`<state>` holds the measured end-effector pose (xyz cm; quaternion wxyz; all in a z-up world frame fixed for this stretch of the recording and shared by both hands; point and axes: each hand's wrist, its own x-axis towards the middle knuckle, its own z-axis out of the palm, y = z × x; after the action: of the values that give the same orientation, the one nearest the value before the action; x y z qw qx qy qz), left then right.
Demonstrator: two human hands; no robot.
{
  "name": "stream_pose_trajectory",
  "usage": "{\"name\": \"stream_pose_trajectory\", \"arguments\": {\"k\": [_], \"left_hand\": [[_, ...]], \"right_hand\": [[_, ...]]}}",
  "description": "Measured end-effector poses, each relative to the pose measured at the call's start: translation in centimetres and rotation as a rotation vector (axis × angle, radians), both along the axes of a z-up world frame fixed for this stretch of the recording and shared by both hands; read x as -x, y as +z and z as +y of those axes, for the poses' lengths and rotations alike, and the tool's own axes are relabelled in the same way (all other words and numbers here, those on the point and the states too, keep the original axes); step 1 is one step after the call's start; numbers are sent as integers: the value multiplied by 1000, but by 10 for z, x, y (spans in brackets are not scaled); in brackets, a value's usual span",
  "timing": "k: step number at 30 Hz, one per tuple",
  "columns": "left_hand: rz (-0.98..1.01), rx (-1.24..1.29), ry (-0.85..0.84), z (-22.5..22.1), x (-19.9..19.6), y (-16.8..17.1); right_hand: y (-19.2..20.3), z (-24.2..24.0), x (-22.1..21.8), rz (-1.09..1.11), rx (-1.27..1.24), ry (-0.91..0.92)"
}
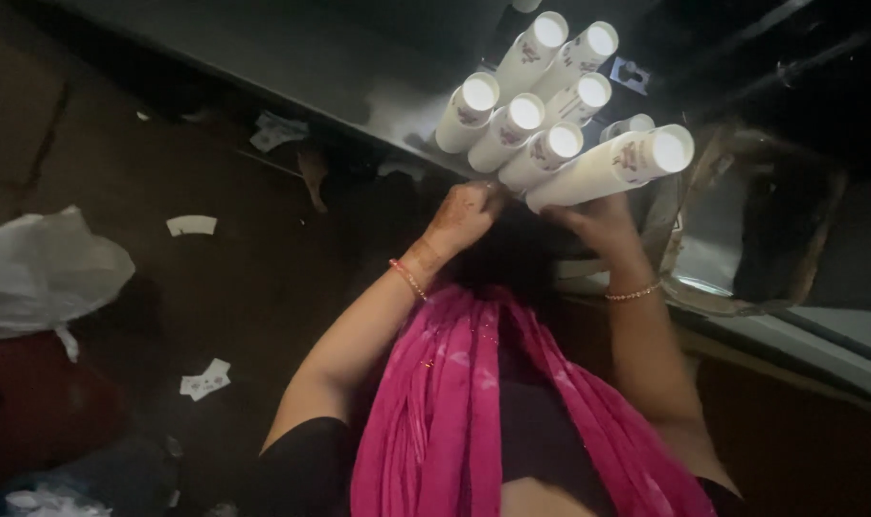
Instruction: Sorting and arranging paper cups near a manufacturing machine.
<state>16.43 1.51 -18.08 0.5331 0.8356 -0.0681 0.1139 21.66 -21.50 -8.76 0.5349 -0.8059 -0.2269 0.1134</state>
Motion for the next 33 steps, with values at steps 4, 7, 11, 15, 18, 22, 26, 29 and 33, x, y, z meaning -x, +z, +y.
{"name": "stream_pose_trajectory", "arguments": {"k": [4, 7, 11, 15, 18, 22, 26, 29, 33], "left_hand": [[31, 121, -18, -14, 3, 28], [218, 190, 15, -23, 2, 54], [305, 289, -62, -38, -3, 63], [346, 280, -93, -49, -7, 64], [296, 307, -87, -56, -9, 58], [295, 285, -87, -62, -13, 54], [381, 425, -85, -74, -18, 57], [531, 623, -55, -83, -25, 48], [503, 525, 8, -77, -28, 46]], "right_hand": [[11, -3, 1, 233, -208, 42], [41, -6, 4, -132, 278, 11], [86, -8, 10, 61, 232, -151], [125, 14, 28, 20, -4, -30], [103, 6, 27, 14, -92, -69], [99, 8, 23, -23, 78, -151], [105, 15, 23, -130, 105, -113], [122, 28, 25, -191, 140, -91], [137, 6, 19, -401, 176, -131]]}}
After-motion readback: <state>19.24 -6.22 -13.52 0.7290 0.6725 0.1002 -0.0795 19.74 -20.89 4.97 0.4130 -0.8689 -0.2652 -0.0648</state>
